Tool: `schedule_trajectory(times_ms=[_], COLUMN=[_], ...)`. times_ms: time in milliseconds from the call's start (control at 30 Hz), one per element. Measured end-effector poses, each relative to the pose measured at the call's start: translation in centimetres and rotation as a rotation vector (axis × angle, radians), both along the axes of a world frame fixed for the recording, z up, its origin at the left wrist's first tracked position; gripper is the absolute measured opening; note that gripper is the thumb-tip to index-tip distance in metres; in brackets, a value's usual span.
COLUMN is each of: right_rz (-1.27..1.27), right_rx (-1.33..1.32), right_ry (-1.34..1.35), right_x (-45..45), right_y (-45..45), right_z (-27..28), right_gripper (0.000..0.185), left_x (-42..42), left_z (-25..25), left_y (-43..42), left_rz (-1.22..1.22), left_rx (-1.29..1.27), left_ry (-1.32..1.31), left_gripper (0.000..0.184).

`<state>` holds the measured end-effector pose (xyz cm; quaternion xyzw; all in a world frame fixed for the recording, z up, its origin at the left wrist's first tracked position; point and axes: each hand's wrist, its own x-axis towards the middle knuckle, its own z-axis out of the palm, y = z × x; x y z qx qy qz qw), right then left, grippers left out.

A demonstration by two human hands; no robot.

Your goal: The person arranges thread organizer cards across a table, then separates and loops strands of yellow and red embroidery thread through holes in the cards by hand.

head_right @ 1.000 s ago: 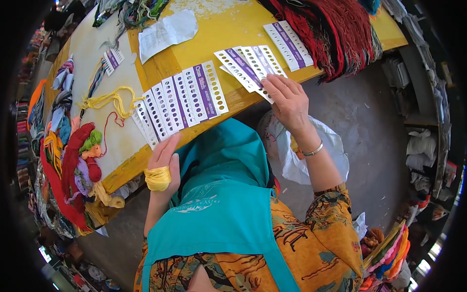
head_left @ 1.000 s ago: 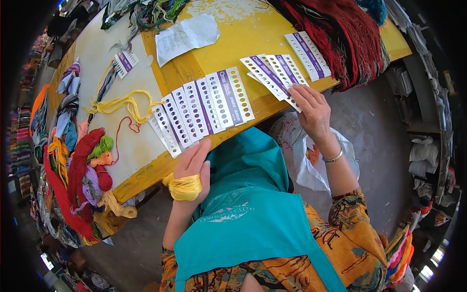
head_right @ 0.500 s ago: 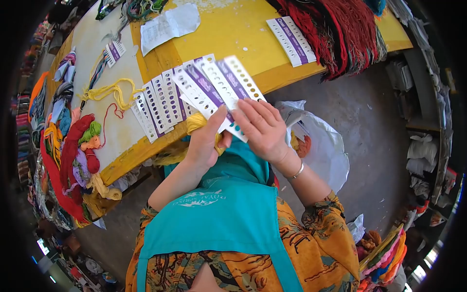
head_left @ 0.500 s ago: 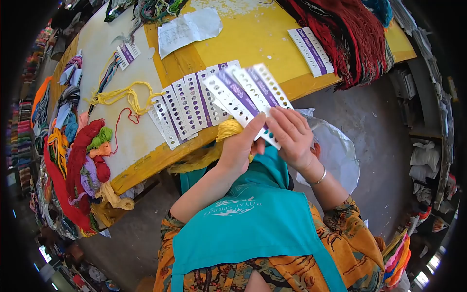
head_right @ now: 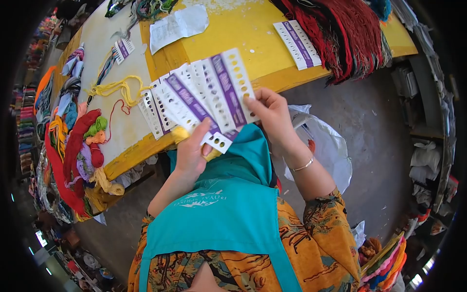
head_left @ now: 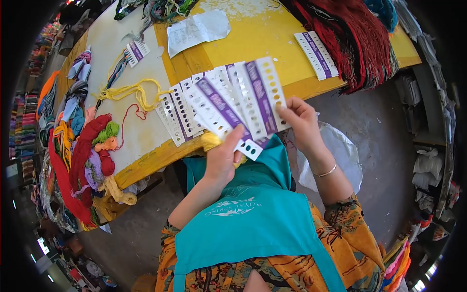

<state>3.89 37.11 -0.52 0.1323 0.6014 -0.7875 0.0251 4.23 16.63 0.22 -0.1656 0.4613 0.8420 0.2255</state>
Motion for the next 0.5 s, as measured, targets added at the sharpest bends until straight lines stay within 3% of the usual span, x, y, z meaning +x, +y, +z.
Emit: schedule_trajectory(times_ms=[67, 200, 433, 500], right_rz=[-0.144, -0.053, -0.047, -0.014], right_rx=[-0.081, 0.093, 0.220, 0.287], right_ry=[-0.085, -0.144, -0.056, -0.136], right_x=[-1.1, -3.0, -5.9, -5.9], right_y=[0.1, -0.6, -2.0, -2.2], right_z=[-0.4, -1.3, -1.7, -1.5], right_gripper=[0.015, 0.020, 0.025, 0.027], left_x=[0.9, 2.2, 2.5, 2.3], left_z=[0.7, 2.0, 0.9, 1.1], left_y=[-1.6, -4.8, -7.3, -6.9], left_rz=[0.106, 0.237, 0.212, 0.231], left_rx=[-0.026, -0.114, -0.065, -0.094], left_ry=[-0.030, -0.032, 0.006, -0.019], left_gripper=[0.015, 0.023, 0.027, 0.027])
